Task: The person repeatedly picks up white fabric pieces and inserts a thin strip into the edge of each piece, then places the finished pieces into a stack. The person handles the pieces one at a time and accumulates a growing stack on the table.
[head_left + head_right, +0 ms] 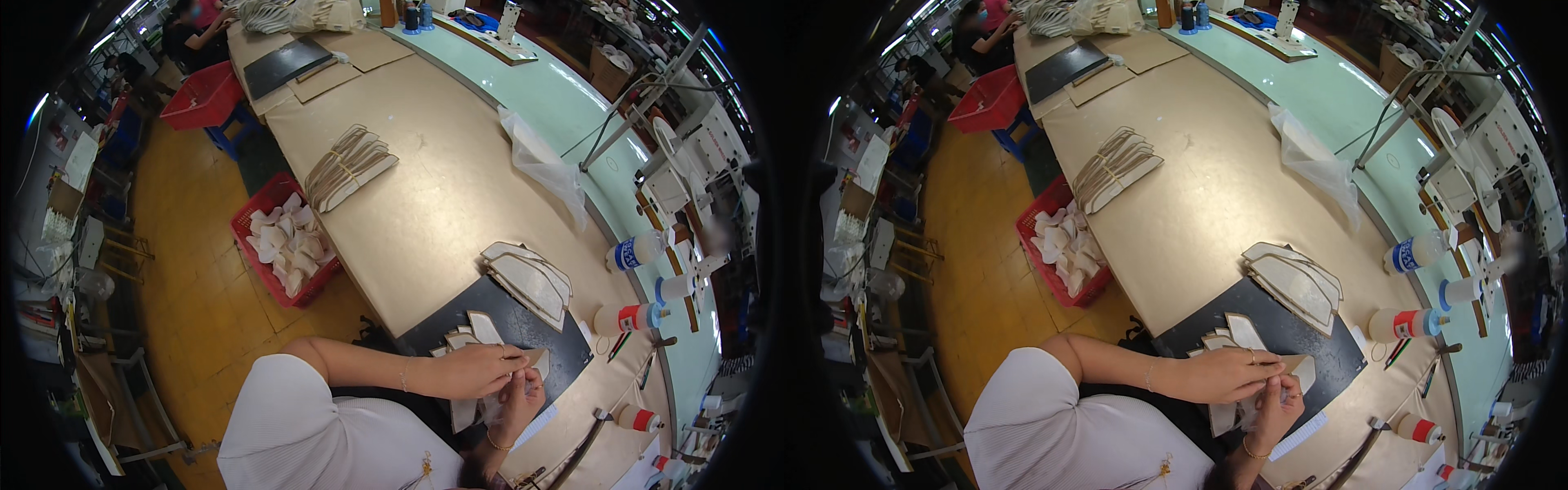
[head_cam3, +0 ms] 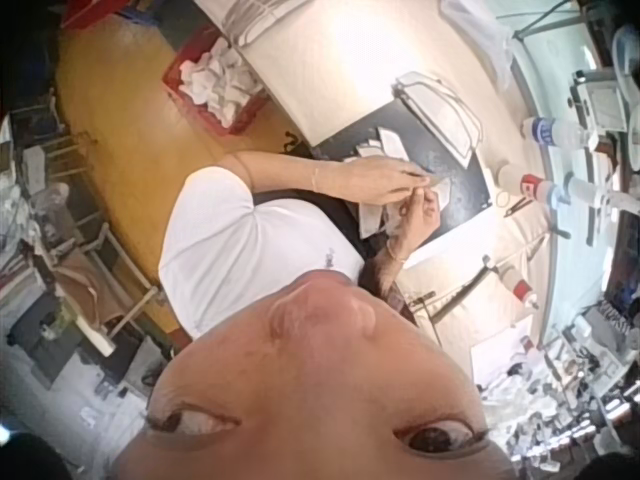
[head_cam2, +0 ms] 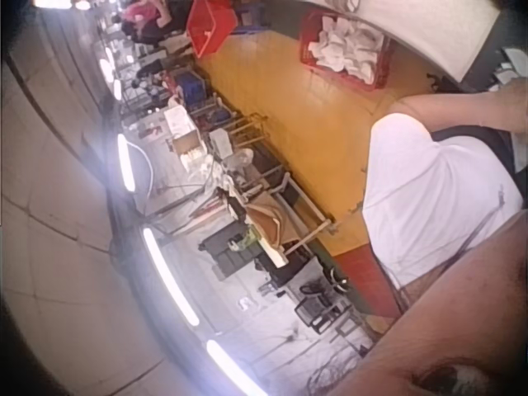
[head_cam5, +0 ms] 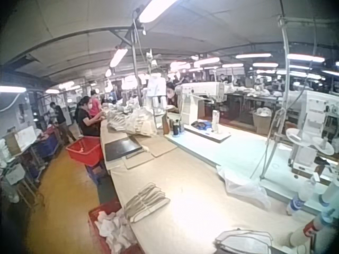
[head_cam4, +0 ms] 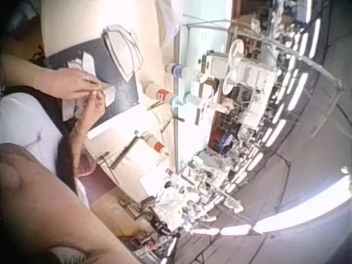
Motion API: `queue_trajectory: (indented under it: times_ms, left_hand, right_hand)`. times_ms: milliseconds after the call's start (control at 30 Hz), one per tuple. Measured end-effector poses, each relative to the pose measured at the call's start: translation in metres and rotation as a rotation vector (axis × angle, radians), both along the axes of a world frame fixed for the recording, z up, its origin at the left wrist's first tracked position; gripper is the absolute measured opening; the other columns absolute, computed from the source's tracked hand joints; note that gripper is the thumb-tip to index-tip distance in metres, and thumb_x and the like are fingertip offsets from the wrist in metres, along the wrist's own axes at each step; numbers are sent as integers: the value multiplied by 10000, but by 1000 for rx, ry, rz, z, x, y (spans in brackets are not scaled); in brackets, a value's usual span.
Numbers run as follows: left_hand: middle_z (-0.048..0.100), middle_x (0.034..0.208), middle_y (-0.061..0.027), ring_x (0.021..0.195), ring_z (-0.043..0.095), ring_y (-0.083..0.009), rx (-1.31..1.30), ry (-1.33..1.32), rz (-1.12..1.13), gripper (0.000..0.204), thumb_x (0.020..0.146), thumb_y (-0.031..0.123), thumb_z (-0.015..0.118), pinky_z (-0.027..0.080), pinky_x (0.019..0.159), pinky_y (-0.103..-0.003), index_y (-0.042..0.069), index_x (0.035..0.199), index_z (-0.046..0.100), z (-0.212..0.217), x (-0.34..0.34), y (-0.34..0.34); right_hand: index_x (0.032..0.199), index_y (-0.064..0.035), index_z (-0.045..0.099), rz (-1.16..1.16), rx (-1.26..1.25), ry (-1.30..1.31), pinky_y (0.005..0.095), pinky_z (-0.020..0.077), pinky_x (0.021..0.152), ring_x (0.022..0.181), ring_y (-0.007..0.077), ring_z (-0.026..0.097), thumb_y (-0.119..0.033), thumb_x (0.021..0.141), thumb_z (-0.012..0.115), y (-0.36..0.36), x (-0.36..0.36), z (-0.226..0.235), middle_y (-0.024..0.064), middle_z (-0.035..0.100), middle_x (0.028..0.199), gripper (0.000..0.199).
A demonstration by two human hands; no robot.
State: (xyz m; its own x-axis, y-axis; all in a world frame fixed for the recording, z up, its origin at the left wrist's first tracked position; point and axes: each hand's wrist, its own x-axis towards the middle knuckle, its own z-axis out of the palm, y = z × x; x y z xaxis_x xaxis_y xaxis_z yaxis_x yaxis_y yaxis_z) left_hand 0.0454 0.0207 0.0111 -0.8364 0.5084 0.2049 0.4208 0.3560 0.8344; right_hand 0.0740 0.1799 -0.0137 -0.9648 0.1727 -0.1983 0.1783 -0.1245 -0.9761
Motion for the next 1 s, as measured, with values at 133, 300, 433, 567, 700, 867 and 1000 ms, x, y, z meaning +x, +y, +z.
queue_trajectory:
  times_ms: [133,300,433,567,700,867,1000]
  left_hand:
    - [576,1165,-148,969,605,-316,69,-40,16,371,886,183,587,505,816,-358,-15,1198,564,5,0,-1]
    - [649,965,-127,874,655,-225,218,-405,-33,326,889,234,632,519,768,-317,-23,1087,608,22,-17,-14]
    - [659,873,-75,797,657,-126,367,-634,-40,282,886,223,653,534,690,-270,-22,1020,614,9,-19,-17]
    - [651,849,-73,758,654,-103,556,-879,-77,221,910,181,622,533,644,-227,-27,985,608,4,-20,-18]
    - [647,830,-83,722,657,-100,554,-839,-41,200,918,150,604,534,629,-224,-45,964,598,7,-17,-16]
    - [648,826,-98,689,669,-124,523,-689,-105,170,910,103,596,537,620,-236,-57,968,597,6,-13,-13]
    - [650,817,-109,701,683,-143,493,-701,-80,157,901,75,592,540,615,-240,-71,962,594,15,-21,-19]
  right_hand:
    - [852,-25,564,18,-101,9,177,301,420,469,34,417,-124,904,623,-1,-3,3,-5,519,647,126]
    - [836,-24,560,114,-131,83,185,301,425,491,36,417,-118,885,620,-2,-4,6,-1,508,716,121]
    - [804,-17,559,176,-60,88,195,303,426,494,46,418,-152,856,651,-4,0,11,17,493,758,172]
    - [774,-20,533,184,-112,119,194,306,421,492,64,431,-168,828,654,-1,4,10,27,473,740,199]
    - [792,-42,494,132,-247,80,191,348,436,517,88,474,-182,838,654,-7,3,11,44,497,735,218]
    - [812,-58,459,122,-161,32,201,400,465,543,106,510,-166,845,668,-10,1,11,68,529,759,238]
    - [801,-68,444,110,-170,26,204,429,455,592,129,574,-137,837,658,6,1,16,81,541,798,228]
